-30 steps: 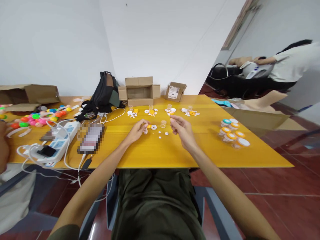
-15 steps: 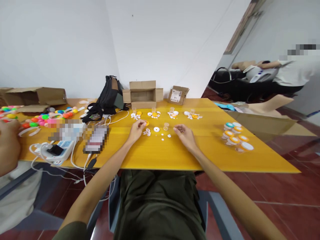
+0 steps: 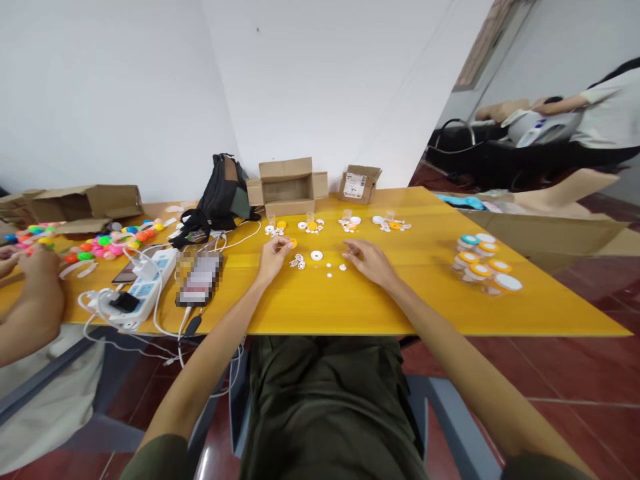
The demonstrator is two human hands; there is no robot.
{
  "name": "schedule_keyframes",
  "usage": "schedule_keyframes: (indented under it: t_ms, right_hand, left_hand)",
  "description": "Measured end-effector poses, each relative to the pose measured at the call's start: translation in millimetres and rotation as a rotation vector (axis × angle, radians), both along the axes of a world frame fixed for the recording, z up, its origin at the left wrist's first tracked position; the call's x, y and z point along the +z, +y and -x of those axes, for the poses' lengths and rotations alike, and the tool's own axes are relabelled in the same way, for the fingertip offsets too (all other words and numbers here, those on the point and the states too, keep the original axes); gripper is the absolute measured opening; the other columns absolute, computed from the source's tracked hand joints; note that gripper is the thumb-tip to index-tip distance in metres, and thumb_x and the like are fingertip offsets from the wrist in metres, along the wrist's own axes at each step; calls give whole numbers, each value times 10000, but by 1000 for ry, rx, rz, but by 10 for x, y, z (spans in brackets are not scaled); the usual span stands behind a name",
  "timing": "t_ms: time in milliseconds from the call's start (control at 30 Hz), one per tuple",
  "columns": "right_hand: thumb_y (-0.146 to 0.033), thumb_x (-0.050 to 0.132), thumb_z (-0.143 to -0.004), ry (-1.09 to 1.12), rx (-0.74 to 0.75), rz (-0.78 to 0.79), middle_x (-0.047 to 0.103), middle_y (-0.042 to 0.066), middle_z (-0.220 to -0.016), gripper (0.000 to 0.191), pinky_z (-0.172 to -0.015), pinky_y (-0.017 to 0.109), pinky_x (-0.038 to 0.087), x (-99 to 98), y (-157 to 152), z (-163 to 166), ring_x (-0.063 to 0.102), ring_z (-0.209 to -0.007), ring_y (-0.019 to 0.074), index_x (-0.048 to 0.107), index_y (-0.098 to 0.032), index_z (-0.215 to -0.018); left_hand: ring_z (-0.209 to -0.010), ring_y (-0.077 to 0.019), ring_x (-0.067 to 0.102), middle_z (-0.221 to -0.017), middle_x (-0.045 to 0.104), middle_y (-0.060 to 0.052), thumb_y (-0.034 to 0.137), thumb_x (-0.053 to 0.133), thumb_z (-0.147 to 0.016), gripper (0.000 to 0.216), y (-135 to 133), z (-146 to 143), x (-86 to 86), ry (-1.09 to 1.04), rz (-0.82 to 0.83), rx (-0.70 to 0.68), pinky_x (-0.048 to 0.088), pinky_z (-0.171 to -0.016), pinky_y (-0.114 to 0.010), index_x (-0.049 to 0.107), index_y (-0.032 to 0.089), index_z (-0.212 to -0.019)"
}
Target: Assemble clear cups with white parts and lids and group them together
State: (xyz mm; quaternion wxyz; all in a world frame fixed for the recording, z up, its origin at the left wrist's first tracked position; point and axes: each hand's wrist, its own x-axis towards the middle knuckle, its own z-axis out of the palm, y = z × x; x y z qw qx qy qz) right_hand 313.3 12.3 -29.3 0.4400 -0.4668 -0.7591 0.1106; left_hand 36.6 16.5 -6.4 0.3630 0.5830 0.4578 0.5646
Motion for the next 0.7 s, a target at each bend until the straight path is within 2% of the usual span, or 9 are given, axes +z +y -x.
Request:
schedule_keyframes:
  t_ms: [133, 333, 467, 600, 700]
  right_hand:
    - [-344, 665, -871, -47, -16, 16, 774, 58, -937, 266, -838, 455, 604, -25, -5, -35, 726, -849, 275, 728, -253, -1113]
    - [-395, 649, -909, -191, -109, -92, 763, 116, -1148, 308, -897, 475, 555, 137, -74, 110, 693, -1046, 323, 721, -227, -1157]
    - [-390, 645, -940, -427, -49, -56, 769, 123, -1155, 278, -939, 465, 499, 375, -119, 411, 655, -1121, 326, 738, -230, -1146]
    - [-274, 640, -936, -697, 20, 67, 790, 126, -1082, 155, -950, 459, 454, 556, -118, 701, 651, -1124, 328, 774, -218, -990]
    - [-204, 621, -928, -718, 20, 66, 795, 129, -1052, 154, -945, 444, 455, 592, -112, 733, 667, -1104, 314, 775, -211, -935]
  left_hand:
    - [-802, -176, 689, -820, 743, -17, 193, 741, -717, 107, 9, 5, -18, 93, 16, 2, 548, -816, -310, 644, 191, -671]
    - [-696, -163, 643, -736, 697, -1, 139, 712, -709, 99, 24, -15, -44, 260, 12, -1, 536, -730, -299, 639, 196, -673]
    - [-770, -179, 645, -774, 700, -9, 135, 708, -725, 90, 33, -11, -55, 298, -4, 5, 534, -802, -318, 664, 205, -689]
    - [-860, -192, 655, -865, 721, -22, 157, 669, -791, 67, 21, -20, -58, 417, -59, 2, 539, -867, -337, 702, 213, -773]
    - [-962, -205, 658, -960, 732, -35, 162, 653, -817, 92, 1, -38, -42, 506, -91, -20, 536, -927, -353, 721, 219, -839]
